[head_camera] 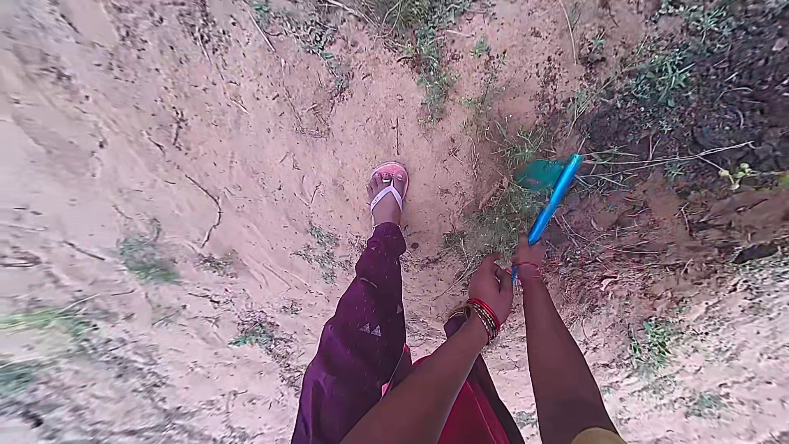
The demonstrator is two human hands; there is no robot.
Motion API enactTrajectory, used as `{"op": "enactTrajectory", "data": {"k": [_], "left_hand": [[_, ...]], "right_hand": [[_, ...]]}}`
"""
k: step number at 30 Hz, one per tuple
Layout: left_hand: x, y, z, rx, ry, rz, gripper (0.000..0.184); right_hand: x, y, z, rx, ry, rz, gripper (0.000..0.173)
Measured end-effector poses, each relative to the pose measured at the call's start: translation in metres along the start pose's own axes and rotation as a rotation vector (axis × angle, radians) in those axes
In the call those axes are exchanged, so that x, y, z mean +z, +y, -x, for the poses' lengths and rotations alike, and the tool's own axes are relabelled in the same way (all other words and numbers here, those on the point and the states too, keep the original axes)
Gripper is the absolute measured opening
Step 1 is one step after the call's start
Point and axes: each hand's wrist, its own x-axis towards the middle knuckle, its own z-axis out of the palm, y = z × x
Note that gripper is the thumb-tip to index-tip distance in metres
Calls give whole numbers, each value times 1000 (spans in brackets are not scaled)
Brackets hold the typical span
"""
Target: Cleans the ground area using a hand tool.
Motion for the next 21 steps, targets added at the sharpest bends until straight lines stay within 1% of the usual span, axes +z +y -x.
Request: {"op": "enactTrajectory", "data": {"k": [2, 4, 5, 8, 10, 12, 13, 14, 15, 16, 17, 18, 19, 21], "left_hand": [[-1, 3, 3, 5, -2, -2, 41], [0, 7, 1, 19, -3, -16, 41], [0, 9, 0, 29, 2, -22, 41], [-1, 8, -1, 27, -1, -19, 42], [0, 3, 2, 14, -6, -12, 42], [1, -1, 0, 17, 6, -11, 41], [2, -2, 0, 13, 9, -10, 41], [2, -3, 0, 12, 10, -9, 41], [1, -2, 0, 10, 8, -12, 41], [2, 0, 1, 5, 3, -20, 41], [3, 3, 2, 4, -5, -28, 41], [5, 7, 2, 11, -10, -34, 41], [4, 12, 0, 23, -8, -37, 41], [2, 16, -2, 28, -2, -31, 41]], "right_hand": [[-25, -18, 16, 27, -11, -167, 29], [-62, -37, 32, -23, 35, -299, 23], [-82, -46, 40, -94, 79, -334, 21], [-130, -75, 51, -398, 231, -479, 9], [-144, -98, 42, -521, 300, -636, 6], [-132, -110, 16, -563, 320, -741, 11], [-113, -102, 3, -522, 326, -728, 14], [-87, -85, -7, -426, 314, -625, 18], [-58, -59, -12, -286, 256, -444, 27], [-32, -30, -11, -127, 134, -254, 39], [-12, -7, -10, -7, 35, -91, 44], [-5, 4, -8, 50, -12, 12, 44], [-6, 0, -6, 60, -40, 86, 42], [-30, -23, 2, -9, -38, 131, 36]]}}
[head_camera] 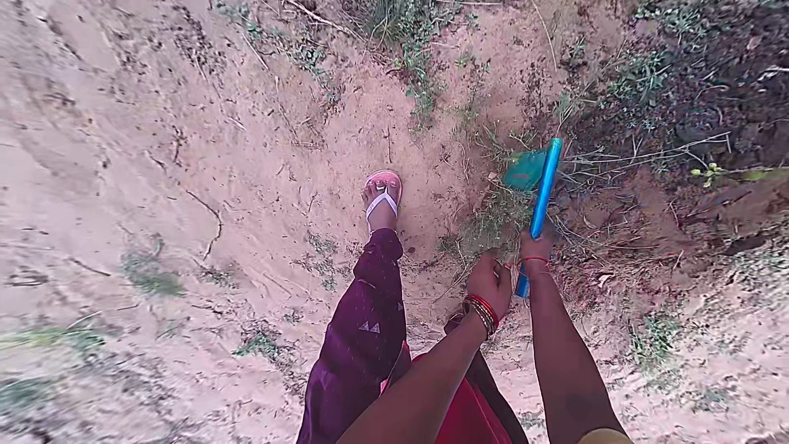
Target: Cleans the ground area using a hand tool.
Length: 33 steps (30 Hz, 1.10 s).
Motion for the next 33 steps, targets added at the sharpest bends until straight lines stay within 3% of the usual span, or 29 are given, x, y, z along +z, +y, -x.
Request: {"op": "enactTrajectory", "data": {"k": [4, 7, 9, 11, 12, 15, 17, 20, 24, 27, 29, 30, 31, 33], "left_hand": [[2, 2, -1, -2, 5, 14, 41], [5, -3, 0, -3, 12, 22, 41], [6, -6, 0, -15, 5, 13, 41], [6, -8, 0, -20, -2, -4, 40], [6, -8, -1, -21, -4, -14, 40], [7, 0, 2, -34, -43, -45, 41], [7, 7, 0, -12, -43, -43, 43], [6, 8, 2, -2, -31, -40, 42], [8, 4, 0, 14, -19, -24, 43], [9, -3, 3, -4, -24, -20, 42], [9, -7, 3, 0, -19, -22, 42], [9, -9, 2, 7, -14, -21, 41], [9, -10, 2, 11, -11, -25, 41], [10, -9, 5, 3, -27, -40, 41]], "right_hand": [[-78, -34, 21, -199, 209, -189, 38], [-117, -65, 24, -462, 363, -473, 19], [-114, -81, 12, -525, 402, -702, 12], [-74, -71, -8, -389, 472, -687, 17], [-44, -51, -16, -250, 437, -550, 25], [26, 12, -7, 105, 23, -40, 40], [23, 11, 0, 82, -78, 89, 36], [-27, -13, 10, -31, -1, 77, 33], [-105, -47, 24, -259, 298, -282, 39], [-125, -76, 16, -469, 426, -662, 20], [-101, -84, 1, -394, 481, -788, 19], [-77, -73, -7, -277, 459, -726, 27], [-45, -52, -14, -148, 398, -578, 32], [11, 1, -13, 92, 110, -237, 43]]}}
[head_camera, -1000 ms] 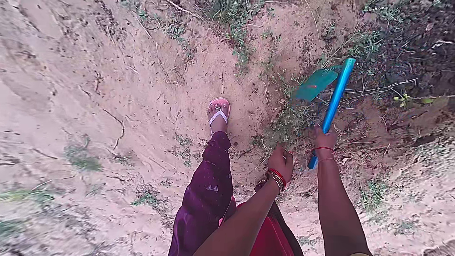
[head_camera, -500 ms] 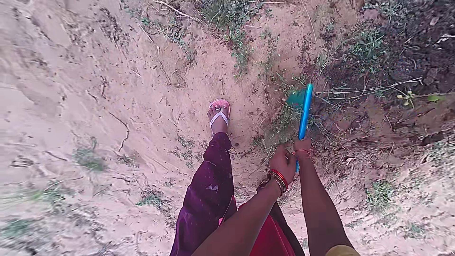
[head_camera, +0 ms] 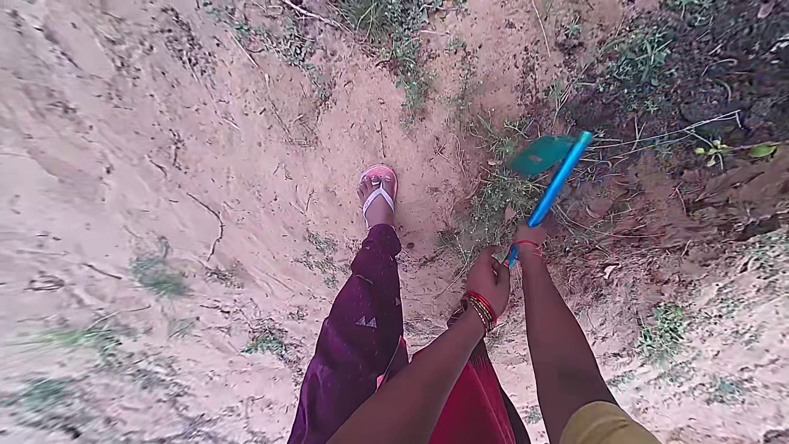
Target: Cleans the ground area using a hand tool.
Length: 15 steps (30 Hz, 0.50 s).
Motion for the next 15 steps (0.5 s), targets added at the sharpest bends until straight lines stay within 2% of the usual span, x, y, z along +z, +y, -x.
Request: {"op": "enactTrajectory", "data": {"k": [1, 3, 7, 10, 12, 14, 15], "left_hand": [[0, 3, 1, -6, -15, -12, 42], [-3, 10, -1, -2, -27, -22, 42], [-4, 13, 0, -5, -25, -14, 41], [-3, 11, 0, 9, -11, -12, 42], [-3, 5, 2, 0, -21, -12, 42], [-3, 0, 1, 14, -7, 5, 42], [-4, -1, 1, 19, -2, 13, 41]], "right_hand": [[9, 17, 4, 72, -105, 146, 44], [2, 13, 10, 39, -192, 271, 41], [-73, -35, 24, -147, -75, 220, 29], [-129, -76, 41, -395, 132, 21, 32], [-146, -101, 41, -536, 193, -203, 30], [-131, -118, 28, -585, 227, -469, 20], [-110, -117, 18, -546, 254, -554, 18]]}}
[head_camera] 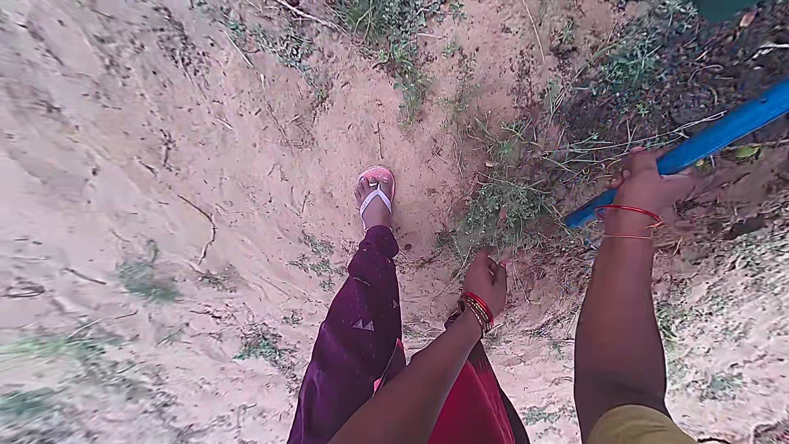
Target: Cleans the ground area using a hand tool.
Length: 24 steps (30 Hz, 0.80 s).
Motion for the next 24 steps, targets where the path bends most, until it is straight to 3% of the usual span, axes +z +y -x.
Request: {"op": "enactTrajectory", "data": {"k": [2, 4, 6, 9, 12, 15, 17, 19, 20, 22, 24], "left_hand": [[-1, -2, 1, -5, 2, -3, 40], [-1, 0, 3, -17, -6, -17, 41], [-1, 7, 3, -5, -13, -13, 42], [-6, 11, 2, -17, -5, -5, 42], [-3, 9, 1, -7, 2, 15, 42], [-1, 2, 2, 2, 9, 26, 41], [0, -4, 2, -11, 7, 16, 41], [1, -8, 2, -11, 11, 16, 42], [1, -9, 1, -7, 16, 12, 42], [2, -9, 3, -28, 1, -4, 41], [4, -3, 5, -33, -18, -18, 41]], "right_hand": [[26, 61, 27, 210, 1, 163, 24], [31, 133, 76, 502, -223, 527, 36], [19, 153, 102, 636, -468, 768, 37], [-5, 124, 84, 543, -486, 767, 28], [-37, 60, 47, 371, -306, 603, 28], [-52, 3, 15, 140, -131, 348, 24], [-39, -5, -2, 78, -53, 71, 22], [-8, 19, 1, 139, 22, -69, 21], [7, 50, 14, 234, 23, -13, 20], [20, 132, 63, 516, -140, 320, 36], [15, 171, 103, 730, -360, 604, 36]]}}
